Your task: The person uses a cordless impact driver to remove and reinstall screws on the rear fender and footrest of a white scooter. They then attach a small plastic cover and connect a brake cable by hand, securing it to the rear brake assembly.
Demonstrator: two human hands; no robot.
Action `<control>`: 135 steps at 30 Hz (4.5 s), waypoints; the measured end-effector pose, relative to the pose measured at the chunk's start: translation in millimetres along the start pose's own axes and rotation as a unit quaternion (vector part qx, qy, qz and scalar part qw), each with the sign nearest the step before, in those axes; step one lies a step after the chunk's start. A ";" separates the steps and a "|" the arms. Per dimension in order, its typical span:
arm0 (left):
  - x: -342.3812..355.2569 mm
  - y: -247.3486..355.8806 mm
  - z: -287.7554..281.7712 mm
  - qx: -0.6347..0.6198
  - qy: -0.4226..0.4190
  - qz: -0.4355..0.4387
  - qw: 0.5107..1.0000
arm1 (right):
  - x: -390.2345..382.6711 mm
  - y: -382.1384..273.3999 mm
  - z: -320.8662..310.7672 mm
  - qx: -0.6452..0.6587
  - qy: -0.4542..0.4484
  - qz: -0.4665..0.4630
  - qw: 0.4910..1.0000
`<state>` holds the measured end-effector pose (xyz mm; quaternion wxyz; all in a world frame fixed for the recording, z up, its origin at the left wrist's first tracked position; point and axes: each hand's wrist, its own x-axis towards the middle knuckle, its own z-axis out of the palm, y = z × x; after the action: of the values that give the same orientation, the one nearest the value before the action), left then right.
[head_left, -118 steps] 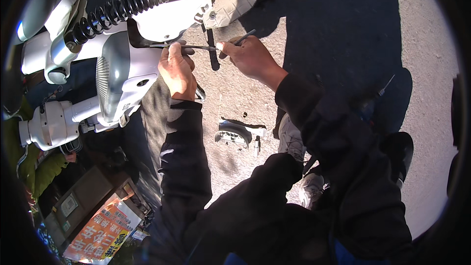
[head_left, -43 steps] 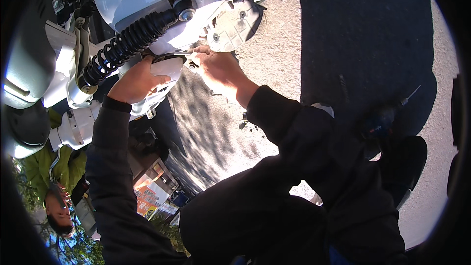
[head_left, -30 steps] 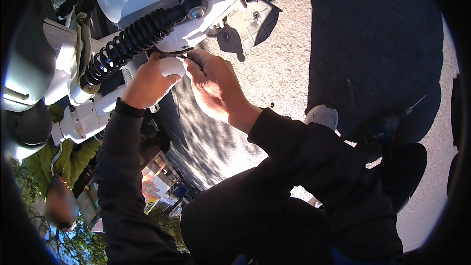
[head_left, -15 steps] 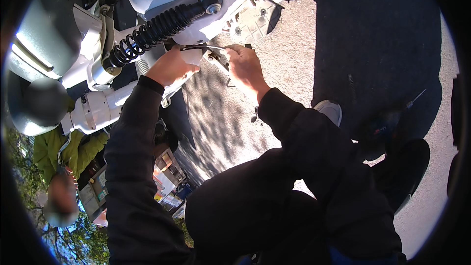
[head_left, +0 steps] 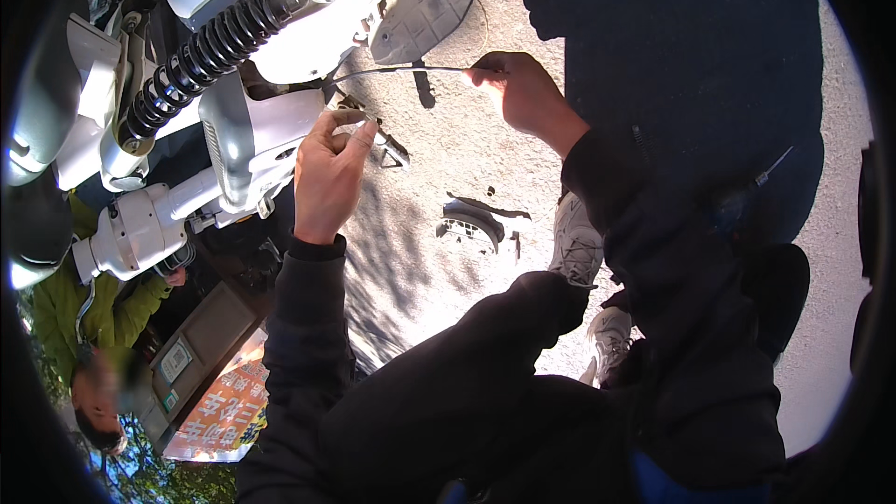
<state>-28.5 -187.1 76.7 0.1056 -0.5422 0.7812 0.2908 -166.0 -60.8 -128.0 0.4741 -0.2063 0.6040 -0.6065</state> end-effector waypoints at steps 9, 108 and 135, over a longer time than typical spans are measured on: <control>87.7 17.2 102.2 -0.573 -0.231 -0.016 0.786 | -2.4 -51.5 -93.0 -0.333 -0.147 -0.087 0.927; 94.8 0.0 99.4 -0.511 0.061 0.084 0.853 | 71.3 -40.2 35.3 0.393 0.037 -0.014 0.919; 65.1 -12.0 45.4 -0.014 0.169 0.165 0.972 | 62.9 -20.6 -45.5 0.399 0.158 -0.031 0.902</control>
<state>-49.8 -215.3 4.6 -0.0850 -0.4485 0.8622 0.2196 -239.4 -91.9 -137.6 0.3958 0.0804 0.3716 -0.8360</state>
